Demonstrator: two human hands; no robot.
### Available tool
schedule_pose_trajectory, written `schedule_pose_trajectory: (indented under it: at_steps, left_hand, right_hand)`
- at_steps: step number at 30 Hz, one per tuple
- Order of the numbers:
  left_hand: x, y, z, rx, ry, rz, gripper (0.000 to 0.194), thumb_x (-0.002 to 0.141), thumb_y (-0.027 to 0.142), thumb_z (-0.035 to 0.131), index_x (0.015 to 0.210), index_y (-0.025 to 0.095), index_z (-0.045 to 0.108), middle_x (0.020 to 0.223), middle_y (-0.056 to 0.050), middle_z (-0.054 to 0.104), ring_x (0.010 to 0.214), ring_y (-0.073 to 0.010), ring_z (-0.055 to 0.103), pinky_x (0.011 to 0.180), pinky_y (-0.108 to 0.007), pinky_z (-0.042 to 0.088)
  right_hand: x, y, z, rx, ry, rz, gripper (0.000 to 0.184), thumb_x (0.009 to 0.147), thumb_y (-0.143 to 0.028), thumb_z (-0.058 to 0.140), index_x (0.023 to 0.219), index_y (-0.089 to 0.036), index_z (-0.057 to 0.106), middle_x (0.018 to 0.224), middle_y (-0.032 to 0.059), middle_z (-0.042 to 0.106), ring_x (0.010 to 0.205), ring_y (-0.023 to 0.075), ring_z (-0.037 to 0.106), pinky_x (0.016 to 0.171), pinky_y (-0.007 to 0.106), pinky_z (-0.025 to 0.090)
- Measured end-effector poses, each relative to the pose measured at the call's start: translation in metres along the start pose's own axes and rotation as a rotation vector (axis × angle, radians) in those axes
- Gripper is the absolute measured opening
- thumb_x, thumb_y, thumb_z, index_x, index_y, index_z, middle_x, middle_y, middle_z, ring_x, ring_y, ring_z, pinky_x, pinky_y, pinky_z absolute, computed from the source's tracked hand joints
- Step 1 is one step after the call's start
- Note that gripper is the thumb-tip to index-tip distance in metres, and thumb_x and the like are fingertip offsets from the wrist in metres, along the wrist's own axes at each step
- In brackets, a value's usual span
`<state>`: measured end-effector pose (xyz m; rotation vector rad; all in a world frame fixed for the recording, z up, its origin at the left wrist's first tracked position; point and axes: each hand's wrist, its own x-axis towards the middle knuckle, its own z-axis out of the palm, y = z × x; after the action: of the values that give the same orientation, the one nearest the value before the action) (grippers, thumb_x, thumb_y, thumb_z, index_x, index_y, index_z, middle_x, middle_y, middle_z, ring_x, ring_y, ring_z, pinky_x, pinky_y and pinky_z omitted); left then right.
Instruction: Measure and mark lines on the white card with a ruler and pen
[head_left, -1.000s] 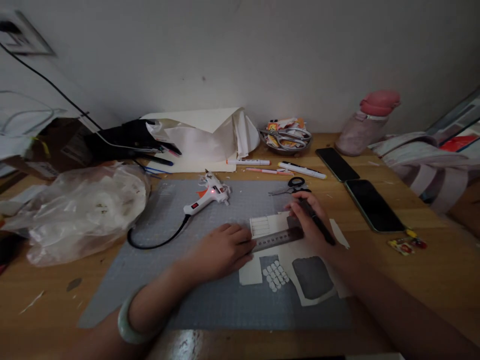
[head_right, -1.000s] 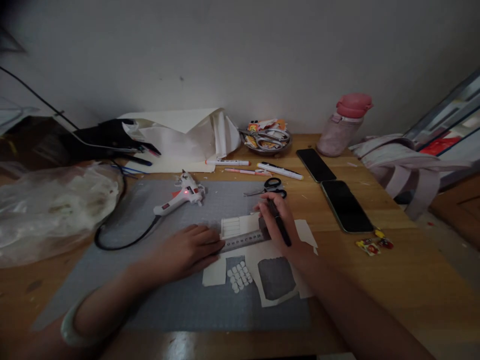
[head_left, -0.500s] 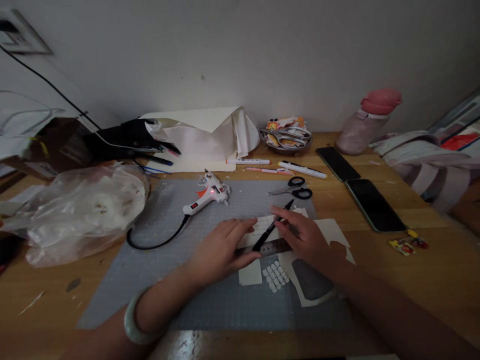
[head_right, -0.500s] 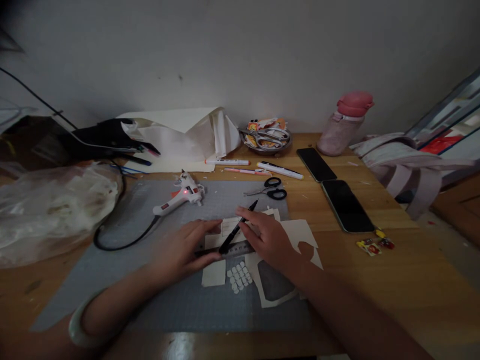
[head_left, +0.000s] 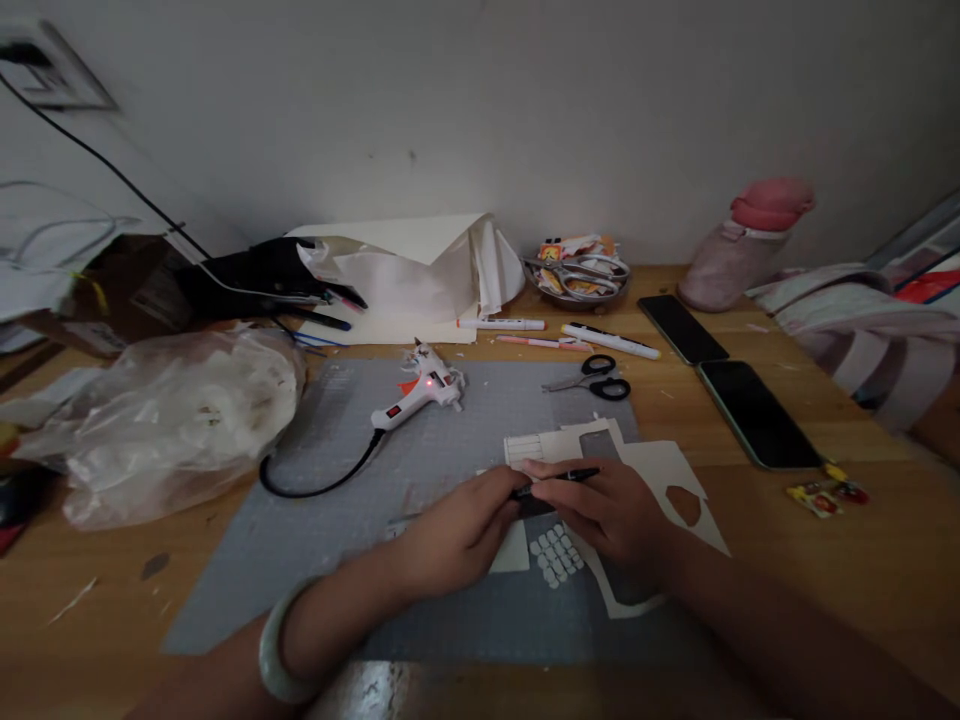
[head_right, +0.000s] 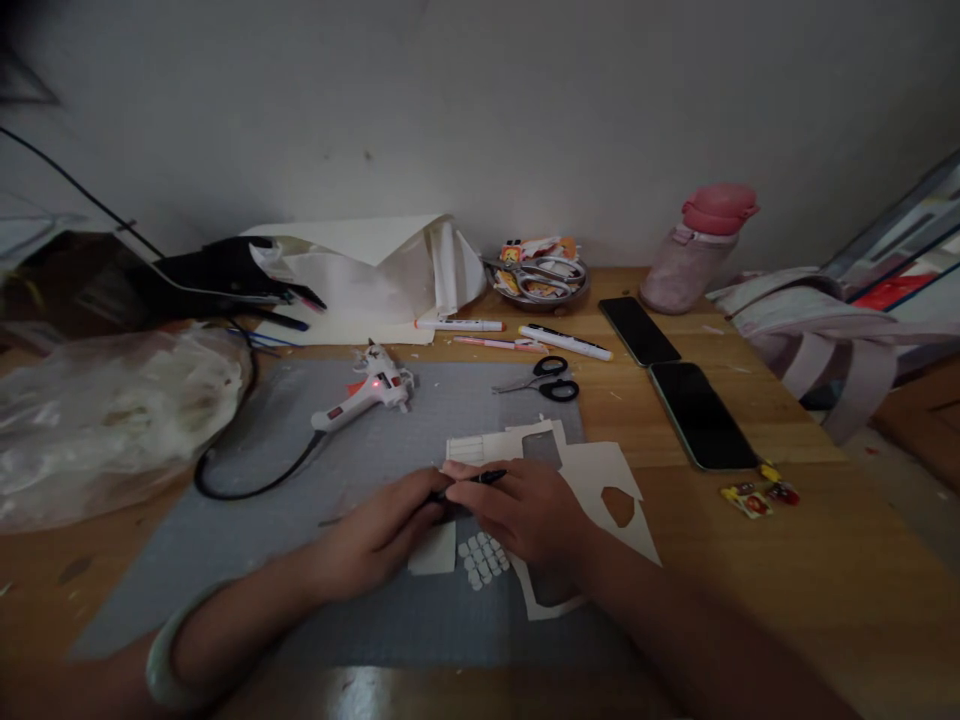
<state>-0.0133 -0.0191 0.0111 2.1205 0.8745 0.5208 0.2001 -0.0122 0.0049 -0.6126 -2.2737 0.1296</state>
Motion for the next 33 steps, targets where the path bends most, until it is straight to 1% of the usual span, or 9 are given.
schedule_pose_trajectory:
  at_steps: [3,7,13,19,23,25,28,31,33]
  left_hand:
    - [0.001,0.0,0.002,-0.079,-0.008,-0.035,0.021,0.094,0.022,0.034,0.103,0.018,0.053,0.101,-0.008,0.067,0.091,-0.0178,0.062,0.08,-0.03,0.049]
    - [0.002,-0.001,0.001,-0.108,-0.009,-0.052,0.024,0.094,0.027,0.035,0.097,0.018,0.057,0.093,-0.006,0.069,0.082,-0.0178,0.062,0.073,-0.028,0.046]
    - [0.005,0.002,-0.003,-0.214,-0.017,-0.152,0.026,0.091,0.028,0.038,0.095,0.017,0.061,0.087,-0.004,0.068,0.079,-0.0173,0.06,0.07,-0.027,0.043]
    - [0.008,0.005,-0.001,-0.394,-0.014,-0.177,0.027,0.089,0.031,0.04,0.087,0.016,0.061,0.084,-0.003,0.065,0.08,-0.0169,0.057,0.071,-0.027,0.043]
    - [0.006,0.004,0.007,-0.272,0.07,-0.173,0.027,0.092,0.035,0.038,0.085,0.017,0.057,0.077,-0.001,0.06,0.072,-0.0152,0.053,0.067,-0.026,0.041]
    - [0.005,0.002,0.008,-0.26,0.15,-0.197,0.027,0.093,0.037,0.036,0.085,0.018,0.054,0.074,0.0,0.056,0.07,-0.0146,0.051,0.065,-0.025,0.039]
    - [0.005,-0.001,0.007,-0.396,0.218,-0.244,0.028,0.092,0.04,0.036,0.084,0.018,0.051,0.07,0.001,0.051,0.066,-0.014,0.048,0.062,-0.025,0.039]
    - [0.007,-0.005,0.006,-0.544,0.276,-0.256,0.028,0.09,0.044,0.039,0.09,0.018,0.049,0.067,0.002,0.049,0.062,-0.0134,0.046,0.061,-0.025,0.039]
    - [0.007,-0.007,0.007,-0.587,0.324,-0.266,0.029,0.09,0.046,0.041,0.094,0.018,0.048,0.064,0.004,0.046,0.058,-0.0125,0.042,0.057,-0.024,0.036]
  right_hand:
    - [0.002,-0.001,-0.001,-0.031,0.013,-0.013,0.02,0.094,-0.015,0.045,0.105,-0.016,0.061,0.106,0.0095,0.074,0.097,0.0144,0.069,0.082,0.025,0.057]
    - [0.002,-0.002,-0.001,-0.052,0.027,-0.034,0.019,0.094,-0.016,0.047,0.107,-0.017,0.06,0.103,0.0084,0.075,0.096,0.0142,0.07,0.081,0.024,0.058]
    - [-0.002,0.0,0.006,0.008,0.012,0.026,0.021,0.094,-0.015,0.046,0.11,-0.017,0.06,0.107,0.0086,0.073,0.098,0.0145,0.069,0.083,0.026,0.058]
    - [-0.003,-0.001,0.012,0.011,0.011,0.077,0.026,0.095,-0.016,0.044,0.117,-0.018,0.057,0.108,0.0083,0.073,0.102,0.0151,0.067,0.086,0.027,0.056]
    - [-0.005,-0.001,0.011,0.098,0.004,0.108,0.025,0.095,-0.014,0.041,0.113,-0.02,0.056,0.118,0.0105,0.068,0.107,0.0162,0.065,0.087,0.029,0.054]
    - [-0.006,0.0,0.009,0.203,0.032,0.182,0.02,0.094,-0.015,0.043,0.108,-0.02,0.057,0.118,0.0112,0.068,0.107,0.0164,0.065,0.085,0.028,0.054]
    - [-0.006,0.003,0.004,0.342,0.021,0.357,0.012,0.093,-0.023,0.049,0.096,-0.02,0.06,0.099,0.0083,0.073,0.09,0.0161,0.069,0.073,0.024,0.053]
    - [-0.004,0.007,0.003,0.366,-0.1,0.457,0.024,0.094,-0.032,0.047,0.082,-0.018,0.062,0.073,0.0039,0.069,0.064,0.0137,0.065,0.059,0.023,0.048]
    - [-0.003,0.009,0.003,0.336,-0.158,0.49,0.031,0.095,-0.034,0.043,0.076,-0.017,0.062,0.066,0.0029,0.066,0.059,0.013,0.061,0.056,0.023,0.044]
